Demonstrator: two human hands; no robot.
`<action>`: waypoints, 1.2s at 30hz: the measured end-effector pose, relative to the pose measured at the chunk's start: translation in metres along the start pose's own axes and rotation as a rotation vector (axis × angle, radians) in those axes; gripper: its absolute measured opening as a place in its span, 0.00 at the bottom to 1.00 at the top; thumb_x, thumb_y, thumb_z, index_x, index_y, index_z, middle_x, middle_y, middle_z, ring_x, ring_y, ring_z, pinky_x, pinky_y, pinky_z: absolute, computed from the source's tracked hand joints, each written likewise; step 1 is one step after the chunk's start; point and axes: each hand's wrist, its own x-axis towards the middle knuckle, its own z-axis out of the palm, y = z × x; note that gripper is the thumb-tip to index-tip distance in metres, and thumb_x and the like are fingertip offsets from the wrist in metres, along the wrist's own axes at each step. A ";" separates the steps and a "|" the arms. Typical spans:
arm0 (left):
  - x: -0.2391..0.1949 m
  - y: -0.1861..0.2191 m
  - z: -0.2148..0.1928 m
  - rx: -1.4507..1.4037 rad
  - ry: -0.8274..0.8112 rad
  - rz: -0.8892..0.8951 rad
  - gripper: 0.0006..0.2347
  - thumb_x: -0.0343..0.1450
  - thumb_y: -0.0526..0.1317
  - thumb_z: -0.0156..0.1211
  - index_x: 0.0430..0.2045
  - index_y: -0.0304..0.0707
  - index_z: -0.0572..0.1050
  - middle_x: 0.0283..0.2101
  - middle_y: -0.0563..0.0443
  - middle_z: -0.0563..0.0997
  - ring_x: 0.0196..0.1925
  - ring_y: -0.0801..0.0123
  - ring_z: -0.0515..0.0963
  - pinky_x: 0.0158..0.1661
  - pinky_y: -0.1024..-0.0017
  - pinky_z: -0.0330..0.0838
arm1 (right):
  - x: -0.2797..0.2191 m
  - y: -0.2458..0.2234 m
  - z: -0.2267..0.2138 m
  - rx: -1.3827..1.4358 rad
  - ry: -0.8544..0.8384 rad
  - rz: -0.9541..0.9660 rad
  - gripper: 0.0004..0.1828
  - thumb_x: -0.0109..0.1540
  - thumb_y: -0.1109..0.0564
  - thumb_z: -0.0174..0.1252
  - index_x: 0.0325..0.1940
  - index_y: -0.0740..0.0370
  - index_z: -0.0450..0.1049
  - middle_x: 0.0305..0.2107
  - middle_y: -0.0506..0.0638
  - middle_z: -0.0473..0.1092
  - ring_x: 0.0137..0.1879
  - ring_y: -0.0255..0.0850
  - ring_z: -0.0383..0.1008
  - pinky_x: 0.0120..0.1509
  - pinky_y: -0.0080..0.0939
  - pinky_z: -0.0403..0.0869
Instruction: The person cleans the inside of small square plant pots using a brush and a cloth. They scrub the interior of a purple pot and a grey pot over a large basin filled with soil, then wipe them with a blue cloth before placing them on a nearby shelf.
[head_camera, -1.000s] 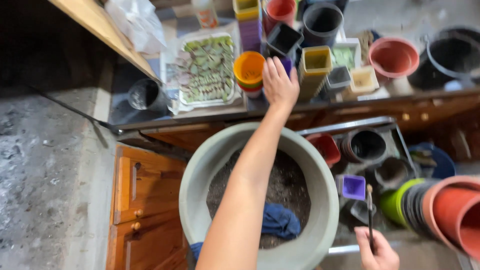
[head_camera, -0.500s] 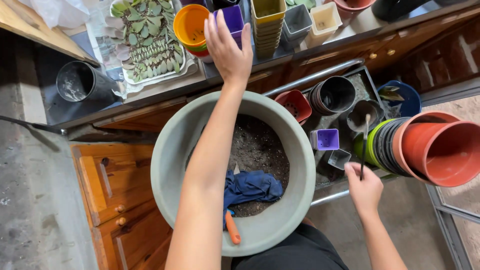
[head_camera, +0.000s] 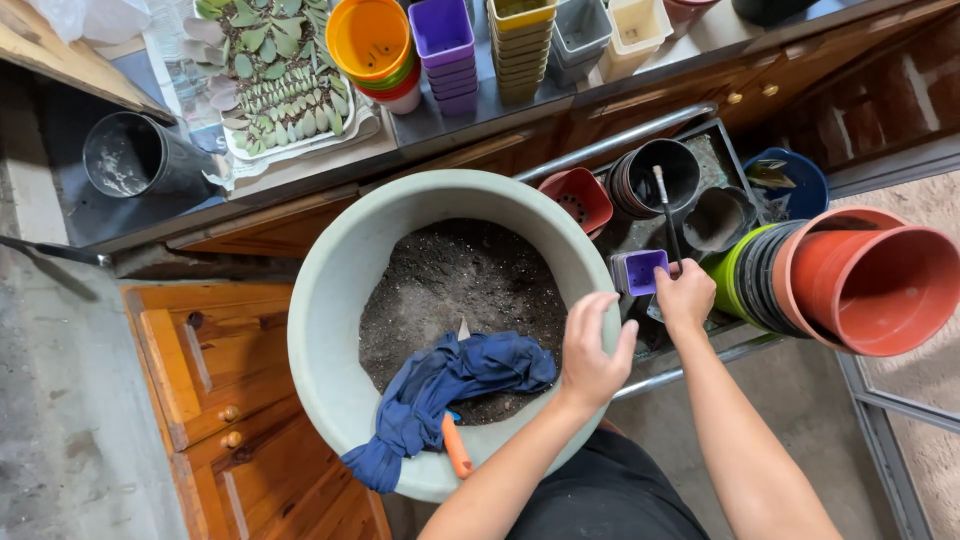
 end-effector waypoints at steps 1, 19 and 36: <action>-0.007 0.003 0.001 0.000 -0.001 -0.002 0.16 0.72 0.40 0.61 0.51 0.33 0.72 0.50 0.43 0.74 0.52 0.53 0.77 0.54 0.59 0.72 | -0.002 0.001 -0.002 -0.001 -0.002 0.001 0.10 0.57 0.46 0.71 0.33 0.51 0.80 0.26 0.48 0.77 0.43 0.54 0.79 0.47 0.53 0.76; -0.038 -0.012 0.028 0.059 -0.143 -0.020 0.16 0.72 0.41 0.59 0.52 0.34 0.71 0.48 0.46 0.74 0.47 0.57 0.78 0.49 0.62 0.73 | 0.002 0.004 -0.016 -0.018 -0.102 -0.193 0.11 0.63 0.49 0.61 0.40 0.59 0.74 0.35 0.62 0.77 0.47 0.63 0.79 0.51 0.61 0.75; -0.046 -0.031 0.090 -0.087 -0.326 -0.353 0.27 0.68 0.46 0.62 0.58 0.27 0.66 0.51 0.33 0.74 0.56 0.45 0.78 0.57 0.56 0.73 | -0.005 -0.013 -0.096 0.304 0.128 -0.411 0.09 0.65 0.50 0.69 0.38 0.56 0.79 0.27 0.54 0.73 0.40 0.52 0.77 0.46 0.48 0.72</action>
